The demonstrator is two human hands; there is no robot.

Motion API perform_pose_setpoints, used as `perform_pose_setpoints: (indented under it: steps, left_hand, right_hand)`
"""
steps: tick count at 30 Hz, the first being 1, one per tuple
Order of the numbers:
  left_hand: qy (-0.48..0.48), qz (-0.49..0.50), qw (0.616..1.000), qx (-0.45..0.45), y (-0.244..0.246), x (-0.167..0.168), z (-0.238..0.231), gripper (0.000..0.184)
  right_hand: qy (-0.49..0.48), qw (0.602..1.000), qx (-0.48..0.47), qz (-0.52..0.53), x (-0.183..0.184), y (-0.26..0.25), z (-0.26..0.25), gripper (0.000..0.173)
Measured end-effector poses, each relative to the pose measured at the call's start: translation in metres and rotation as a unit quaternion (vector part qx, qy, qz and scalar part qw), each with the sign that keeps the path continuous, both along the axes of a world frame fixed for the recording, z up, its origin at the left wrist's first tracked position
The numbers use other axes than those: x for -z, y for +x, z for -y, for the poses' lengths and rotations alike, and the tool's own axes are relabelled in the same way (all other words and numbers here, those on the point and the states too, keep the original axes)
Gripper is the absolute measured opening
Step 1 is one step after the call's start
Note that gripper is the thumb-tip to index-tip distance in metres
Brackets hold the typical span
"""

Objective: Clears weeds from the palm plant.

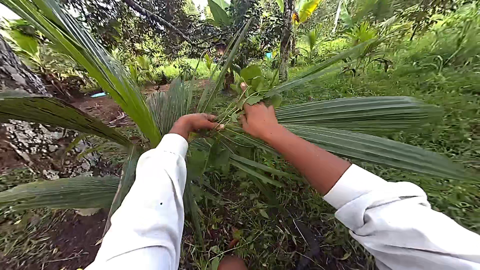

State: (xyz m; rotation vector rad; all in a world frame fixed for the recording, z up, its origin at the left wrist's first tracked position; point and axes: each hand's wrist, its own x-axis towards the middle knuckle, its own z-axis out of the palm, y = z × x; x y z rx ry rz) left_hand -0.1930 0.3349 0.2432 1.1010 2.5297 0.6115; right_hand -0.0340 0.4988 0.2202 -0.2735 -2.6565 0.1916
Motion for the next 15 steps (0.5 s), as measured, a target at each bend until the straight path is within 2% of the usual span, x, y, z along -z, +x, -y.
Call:
perform_pose_setpoints:
  steps: [3, 7, 9, 12, 13, 15]
  left_hand:
    - [0.008, -0.093, 0.996, 0.006, -0.006, -0.002, -0.003, 0.035]
    - [0.073, -0.204, 0.973, -0.075, -0.025, 0.009, 0.011, 0.049]
    - [0.105, -0.223, 0.962, -0.117, -0.028, 0.011, 0.015, 0.05]
    - [0.143, -0.239, 0.94, -0.195, -0.02, 0.008, 0.02, 0.053]
    - [0.153, -0.238, 0.934, -0.22, -0.015, 0.005, 0.023, 0.055]
    - [0.164, -0.24, 0.922, -0.254, -0.024, -0.003, 0.03, 0.059]
  right_hand:
    - [-0.023, 1.0, 0.003, 0.003, -0.004, 0.011, 0.001, 0.049]
    - [-0.108, 0.991, 0.03, -0.076, 0.016, 0.028, 0.007, 0.051]
    - [-0.115, 0.978, 0.014, -0.172, 0.049, 0.028, 0.006, 0.048]
    - [-0.137, 0.945, -0.038, -0.293, 0.119, 0.019, 0.008, 0.068]
    - [-0.175, 0.932, -0.059, -0.313, 0.142, 0.016, 0.011, 0.072]
    - [-0.26, 0.933, -0.022, -0.248, 0.166, 0.039, 0.024, 0.062]
